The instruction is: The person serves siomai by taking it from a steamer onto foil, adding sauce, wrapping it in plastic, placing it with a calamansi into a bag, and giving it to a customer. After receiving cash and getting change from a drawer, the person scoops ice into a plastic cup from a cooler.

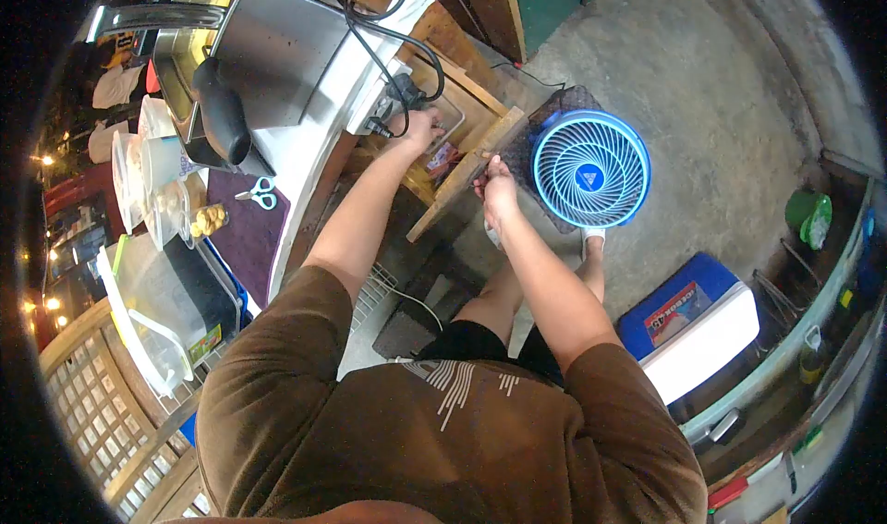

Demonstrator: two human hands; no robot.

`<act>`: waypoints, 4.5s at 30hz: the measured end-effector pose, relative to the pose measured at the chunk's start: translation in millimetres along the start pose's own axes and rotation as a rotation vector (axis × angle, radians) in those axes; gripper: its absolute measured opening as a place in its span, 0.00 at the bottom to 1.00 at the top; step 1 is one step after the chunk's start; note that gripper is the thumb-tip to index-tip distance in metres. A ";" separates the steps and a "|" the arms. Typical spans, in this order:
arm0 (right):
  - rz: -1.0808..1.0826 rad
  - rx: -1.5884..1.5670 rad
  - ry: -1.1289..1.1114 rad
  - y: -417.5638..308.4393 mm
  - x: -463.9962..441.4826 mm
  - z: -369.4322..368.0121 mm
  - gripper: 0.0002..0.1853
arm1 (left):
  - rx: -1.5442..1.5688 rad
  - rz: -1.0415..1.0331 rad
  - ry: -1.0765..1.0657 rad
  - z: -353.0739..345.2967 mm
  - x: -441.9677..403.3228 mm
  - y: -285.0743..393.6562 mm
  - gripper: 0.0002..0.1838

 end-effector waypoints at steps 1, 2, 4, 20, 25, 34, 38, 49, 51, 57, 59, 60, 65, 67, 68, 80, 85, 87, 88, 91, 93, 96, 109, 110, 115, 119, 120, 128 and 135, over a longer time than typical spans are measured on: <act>0.004 -0.002 -0.009 0.2 0.1 0.6 0.15 | -0.050 -0.011 0.026 -15.6 -10.3 -4.8 0.14; 0.009 -0.003 -0.017 0.1 0.3 0.8 0.15 | -0.100 -0.023 0.052 -25.5 -18.0 -7.7 0.12; 0.009 0.006 -0.006 0.2 0.3 0.5 0.15 | 0.065 0.055 -0.019 -36.9 -29.7 -11.7 0.12; 0.006 -0.096 -0.114 -0.5 -8.1 -35.9 0.17 | 2.015 0.347 -0.627 58.7 242.6 -48.5 0.22; -0.017 0.071 -0.203 13.6 -68.9 -102.4 0.18 | 2.491 0.360 -0.897 54.1 305.3 -49.5 0.21; 0.020 0.817 -0.837 1.3 -20.1 -55.9 0.06 | 2.642 0.522 -0.891 81.8 302.2 -1.6 0.16; 0.282 1.206 -1.309 -65.1 93.8 18.5 0.11 | 2.600 0.377 -1.088 96.5 293.5 32.3 0.15; 0.279 1.145 -0.585 -357.6 148.7 243.3 0.10 | 1.982 0.277 -1.070 112.3 218.7 295.1 0.12; 0.430 1.113 -0.468 -399.9 128.8 312.2 0.09 | 1.917 0.252 -0.946 113.4 194.3 367.5 0.12; 0.427 1.206 -0.170 -538.0 155.3 443.2 0.08 | 1.841 0.538 -0.915 121.5 128.7 556.4 0.03; 0.475 1.196 -0.122 -575.3 160.9 479.2 0.09 | 1.796 0.525 -0.914 124.2 105.3 603.2 0.03; 0.471 1.228 -0.076 -582.4 150.4 504.4 0.10 | 1.813 0.448 -1.018 129.2 92.7 625.4 0.02; 0.372 1.460 -0.030 -672.1 130.2 524.5 0.10 | 1.924 0.237 -1.225 179.0 27.1 715.3 0.09; 0.360 1.630 -0.055 -696.1 101.2 535.0 0.10 | 1.989 0.107 -1.052 231.4 20.9 761.4 0.14; 0.378 1.525 -0.114 -710.0 83.6 542.5 0.11 | 2.080 -0.062 -1.087 238.3 -3.4 777.5 0.16; 0.273 1.556 0.078 -971.5 -74.5 591.7 0.13 | 1.997 -0.447 -1.395 446.2 -247.5 990.0 0.26; 0.230 1.351 0.118 -1052.5 -159.5 617.1 0.14 | 1.888 -0.354 -1.172 517.6 -381.4 1101.5 0.24; 0.279 1.361 0.071 -1088.2 -209.1 625.7 0.15 | 1.888 -0.323 -0.953 548.7 -441.9 1153.5 0.21; 0.281 1.371 0.042 -1102.2 -226.4 634.1 0.15 | 1.855 -0.341 -0.926 563.2 -485.2 1175.9 0.20; 0.248 1.484 0.048 -1175.6 -291.2 629.1 0.16 | 1.773 -0.259 -0.613 617.7 -569.8 1240.4 0.20; 0.248 1.479 0.072 -1229.5 -314.0 601.2 0.16 | 1.734 -0.254 -0.512 645.9 -645.5 1273.9 0.19; 0.414 1.325 0.113 -1298.1 -349.0 591.1 0.15 | 1.642 -0.299 -0.254 692.4 -721.8 1319.8 0.16; 0.215 1.063 0.278 -1352.6 -496.2 613.1 0.14 | 1.764 -0.267 0.071 830.3 -990.2 1437.5 0.09; 0.211 1.053 0.268 -1358.8 -506.4 604.1 0.14 | 1.737 -0.234 0.101 837.0 -1009.0 1442.3 0.09; 0.232 1.218 0.256 -1424.3 -511.9 516.6 0.14 | 1.578 -0.150 0.302 866.8 -1061.7 1478.1 0.07; 0.308 1.077 0.341 -1386.3 -540.4 576.3 0.14 | 1.130 -0.309 0.555 885.6 -1088.2 1501.5 0.08; 0.284 1.074 0.347 -1382.5 -541.1 585.3 0.14 | 1.058 -0.323 0.557 888.7 -1090.8 1508.5 0.09; 0.265 1.178 0.290 -1452.7 -507.0 513.1 0.13 | 0.646 -0.269 0.473 865.0 -1116.8 1534.8 0.10; 0.233 1.206 0.108 -1480.6 -525.0 546.7 0.14 | 0.780 -0.401 0.807 833.0 -988.3 1488.8 0.21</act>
Point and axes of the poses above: each hand's wrist, its own x-axis away from the middle knuckle, its own z-axis out of the back of the hand, y = z × x, the point moved 1 cm from there along -x, towards the middle knuckle, and after that the axes turned 13 degrees about z, right-handed, at the moved point
